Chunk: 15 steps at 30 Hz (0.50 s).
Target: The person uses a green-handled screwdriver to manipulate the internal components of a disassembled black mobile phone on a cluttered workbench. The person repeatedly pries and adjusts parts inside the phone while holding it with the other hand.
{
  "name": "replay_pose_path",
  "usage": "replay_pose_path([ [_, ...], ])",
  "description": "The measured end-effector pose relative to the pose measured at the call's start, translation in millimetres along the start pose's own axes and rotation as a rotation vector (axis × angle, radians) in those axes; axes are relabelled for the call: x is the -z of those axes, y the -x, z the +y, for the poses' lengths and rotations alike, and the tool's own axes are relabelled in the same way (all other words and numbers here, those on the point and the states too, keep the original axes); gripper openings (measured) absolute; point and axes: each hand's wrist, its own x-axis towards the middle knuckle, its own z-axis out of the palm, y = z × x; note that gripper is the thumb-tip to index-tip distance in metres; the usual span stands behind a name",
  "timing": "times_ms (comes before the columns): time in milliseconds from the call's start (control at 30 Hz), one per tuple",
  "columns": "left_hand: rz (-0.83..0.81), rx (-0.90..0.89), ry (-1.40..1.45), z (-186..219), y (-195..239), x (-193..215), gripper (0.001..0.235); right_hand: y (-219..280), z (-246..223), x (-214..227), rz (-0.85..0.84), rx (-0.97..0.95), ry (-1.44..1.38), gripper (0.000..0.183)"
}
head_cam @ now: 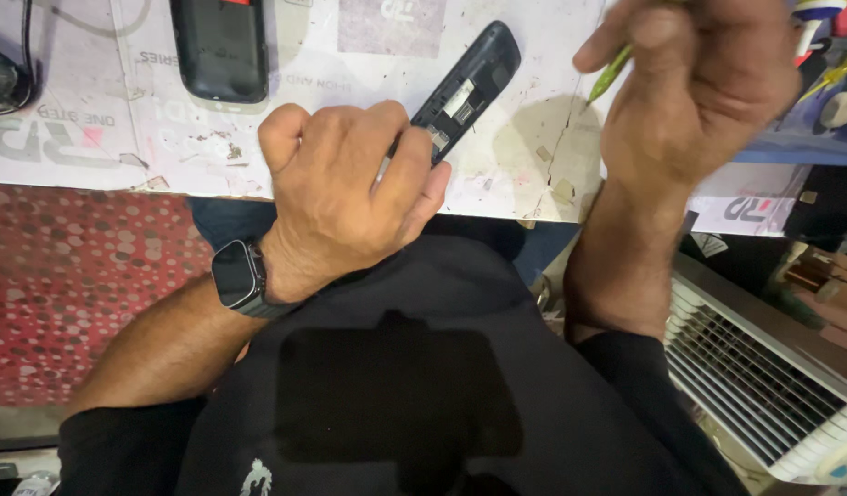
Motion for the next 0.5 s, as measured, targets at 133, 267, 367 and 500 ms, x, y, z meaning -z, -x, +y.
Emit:
replay_pose_path([
  [133, -0.060, 0.065, 0.040, 1.2, -0.3, 2.6, 0.036, -2.6, 5.4, -2.2, 0.095, 0.160, -0.093, 0.021],
  [267, -0.077, 0.132, 0.090, 1.8, -2.5, 0.9, 0.042, -5.6, 6.4, -10.2, 0.133, 0.255, -0.122, 0.025],
  [367, -0.091, 0.154, 0.076, 2.4, -2.4, -2.4, 0.043, -7.2, 4.3, -9.7, 0.083, 0.253, -0.040, 0.022],
  [500, -0.087, 0.154, 0.051, 2.4, -0.3, -2.6, 0.044, -6.1, 7.6, -8.6, 0.148, 0.250, -0.067, 0.019],
])
